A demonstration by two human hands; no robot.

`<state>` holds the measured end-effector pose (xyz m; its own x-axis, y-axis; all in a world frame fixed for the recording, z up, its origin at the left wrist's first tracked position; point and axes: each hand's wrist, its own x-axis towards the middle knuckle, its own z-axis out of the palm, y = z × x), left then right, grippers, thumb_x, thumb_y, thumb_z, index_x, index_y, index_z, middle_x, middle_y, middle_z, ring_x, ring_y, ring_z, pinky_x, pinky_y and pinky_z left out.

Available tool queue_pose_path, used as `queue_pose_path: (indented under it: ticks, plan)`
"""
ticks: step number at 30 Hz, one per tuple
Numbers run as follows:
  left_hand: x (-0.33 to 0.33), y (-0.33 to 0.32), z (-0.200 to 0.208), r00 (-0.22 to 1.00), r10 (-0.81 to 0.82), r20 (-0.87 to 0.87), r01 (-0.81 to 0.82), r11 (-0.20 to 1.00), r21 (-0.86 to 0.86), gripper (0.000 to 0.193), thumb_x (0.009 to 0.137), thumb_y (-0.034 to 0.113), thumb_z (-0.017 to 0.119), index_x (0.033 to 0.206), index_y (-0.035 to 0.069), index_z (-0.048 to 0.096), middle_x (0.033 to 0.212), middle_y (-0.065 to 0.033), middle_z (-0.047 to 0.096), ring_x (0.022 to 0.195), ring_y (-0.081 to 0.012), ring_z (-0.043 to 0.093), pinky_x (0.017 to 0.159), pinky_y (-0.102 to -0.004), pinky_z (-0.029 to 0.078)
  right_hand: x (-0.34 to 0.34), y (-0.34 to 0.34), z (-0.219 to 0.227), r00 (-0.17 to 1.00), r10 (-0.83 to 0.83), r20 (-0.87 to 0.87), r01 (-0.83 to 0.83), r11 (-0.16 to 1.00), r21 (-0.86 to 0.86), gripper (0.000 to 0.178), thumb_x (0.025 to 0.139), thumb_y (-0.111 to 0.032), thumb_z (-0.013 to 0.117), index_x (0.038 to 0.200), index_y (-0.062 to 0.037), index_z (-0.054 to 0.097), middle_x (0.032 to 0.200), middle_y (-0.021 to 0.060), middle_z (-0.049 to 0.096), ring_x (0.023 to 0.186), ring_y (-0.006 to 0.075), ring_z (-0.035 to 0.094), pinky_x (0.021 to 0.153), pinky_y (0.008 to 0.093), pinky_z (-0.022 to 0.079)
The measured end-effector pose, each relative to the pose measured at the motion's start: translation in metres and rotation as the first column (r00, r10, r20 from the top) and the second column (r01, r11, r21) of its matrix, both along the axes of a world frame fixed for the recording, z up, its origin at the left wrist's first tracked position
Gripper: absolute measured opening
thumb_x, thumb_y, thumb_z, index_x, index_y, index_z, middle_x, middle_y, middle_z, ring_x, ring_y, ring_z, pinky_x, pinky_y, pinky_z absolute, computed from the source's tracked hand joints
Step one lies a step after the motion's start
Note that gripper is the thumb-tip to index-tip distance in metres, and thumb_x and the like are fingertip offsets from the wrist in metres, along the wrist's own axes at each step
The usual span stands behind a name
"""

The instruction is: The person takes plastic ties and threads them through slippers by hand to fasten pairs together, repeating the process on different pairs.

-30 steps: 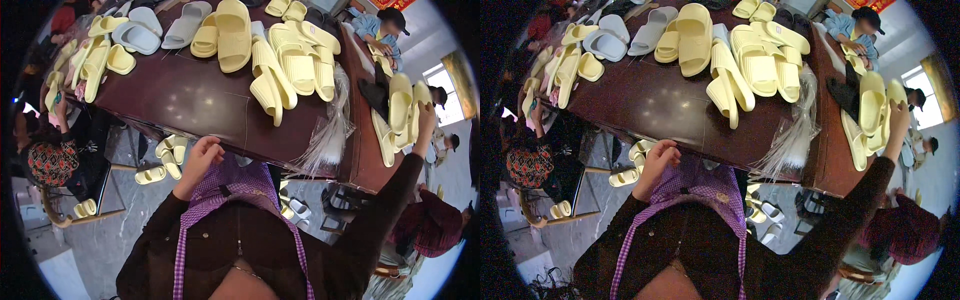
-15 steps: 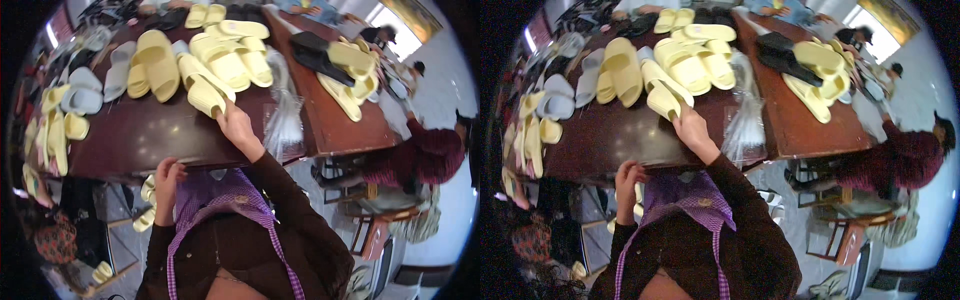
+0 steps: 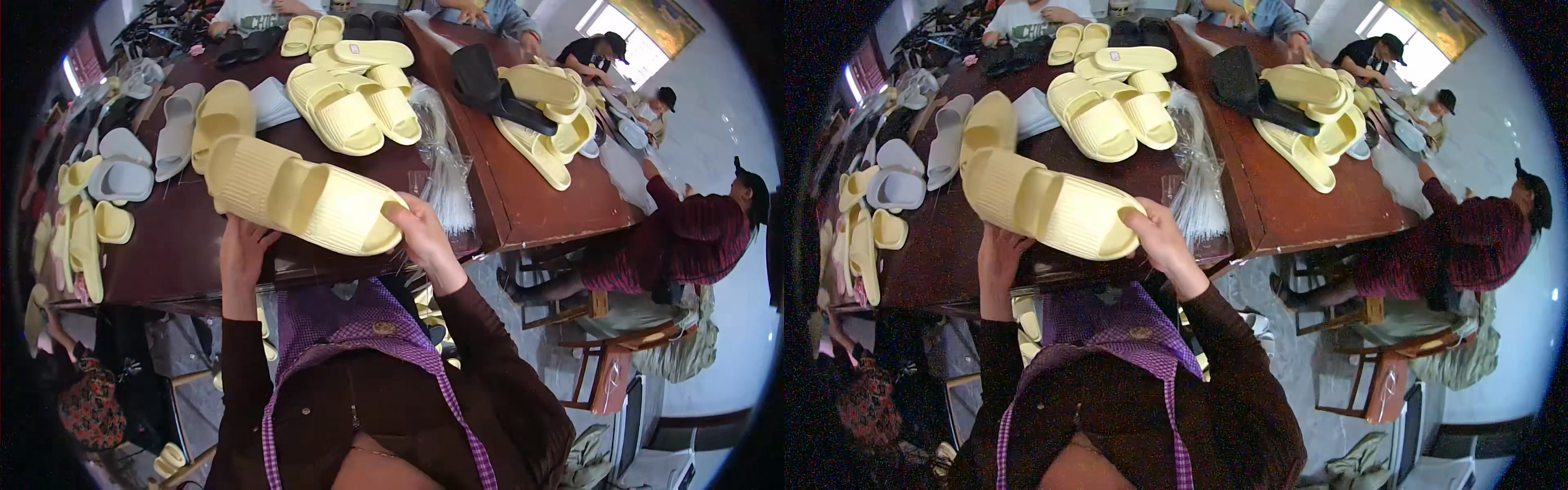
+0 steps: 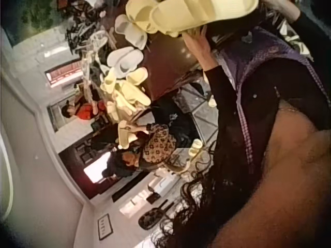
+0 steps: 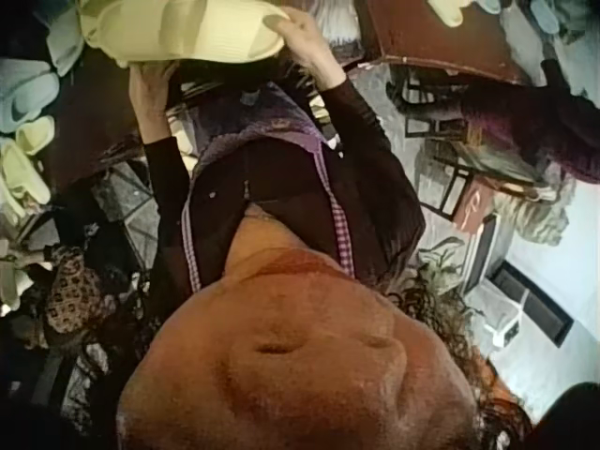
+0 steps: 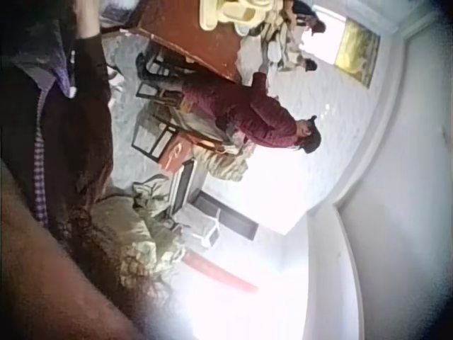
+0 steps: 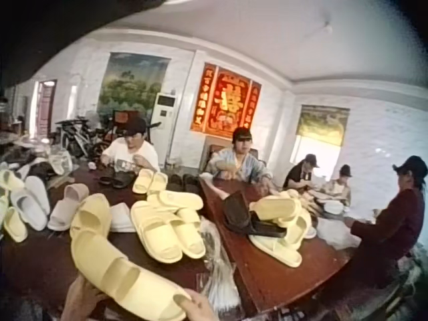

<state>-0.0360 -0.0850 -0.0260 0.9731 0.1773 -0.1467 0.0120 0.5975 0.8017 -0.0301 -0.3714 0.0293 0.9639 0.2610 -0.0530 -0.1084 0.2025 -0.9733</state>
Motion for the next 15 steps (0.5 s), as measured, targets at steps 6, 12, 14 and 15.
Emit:
queue_pose_path:
  ticks: [6,12,14,15]
  plan:
    - [-0.003,0.008,-0.002,0.999,-0.02,0.031,0.023,0.997,-0.075,0.05,0.095,0.043,0.04,0.126,0.004,0.043,0.12,-0.0107,0.055,0.102,-0.0246,0.056,0.083,-0.0412,0.046,-0.007,-0.013,-0.013,0.999,-0.024,0.048,0.038,0.943,-0.33,0.028,0.086,-0.016,0.054,0.106,0.0025,0.06,0.092,0.0046,0.065,0.083,0.0096,0.057,0.077,0.0231,0.044]
    - [0.005,0.026,-0.026,0.976,0.217,-0.009,-0.217,0.974,-0.057,0.033,0.092,0.022,0.051,0.116,0.0,0.051,0.11,-0.0123,0.059,0.099,-0.0224,0.058,0.084,-0.037,0.048,-0.003,-0.018,-0.016,0.989,0.09,0.121,-0.041,0.931,-0.362,0.028,0.084,-0.015,0.055,0.105,0.0022,0.061,0.092,0.0032,0.064,0.082,0.0095,0.056,0.075,0.0237,0.044]
    - [0.002,0.035,-0.009,0.958,0.281,-0.048,-0.282,0.959,-0.005,0.031,0.091,0.019,0.052,0.115,0.0,0.052,0.107,-0.0123,0.06,0.096,-0.0219,0.059,0.082,-0.0364,0.049,0.0,-0.013,-0.019,0.986,0.124,0.111,-0.075,0.925,-0.372,0.032,0.083,-0.022,0.057,0.106,0.0001,0.062,0.089,0.0056,0.064,0.082,0.0125,0.058,0.073,0.0255,0.045]
    - [-0.003,0.049,-0.01,0.926,0.376,-0.028,-0.375,0.926,0.042,0.029,0.091,0.019,0.052,0.114,0.0,0.053,0.104,-0.0114,0.061,0.093,-0.0205,0.059,0.08,-0.0346,0.049,0.001,-0.012,-0.019,0.984,0.129,0.123,-0.071,0.917,-0.392,0.036,0.083,-0.029,0.06,0.106,-0.002,0.062,0.086,0.0081,0.065,0.081,0.0156,0.059,0.071,0.0273,0.046]
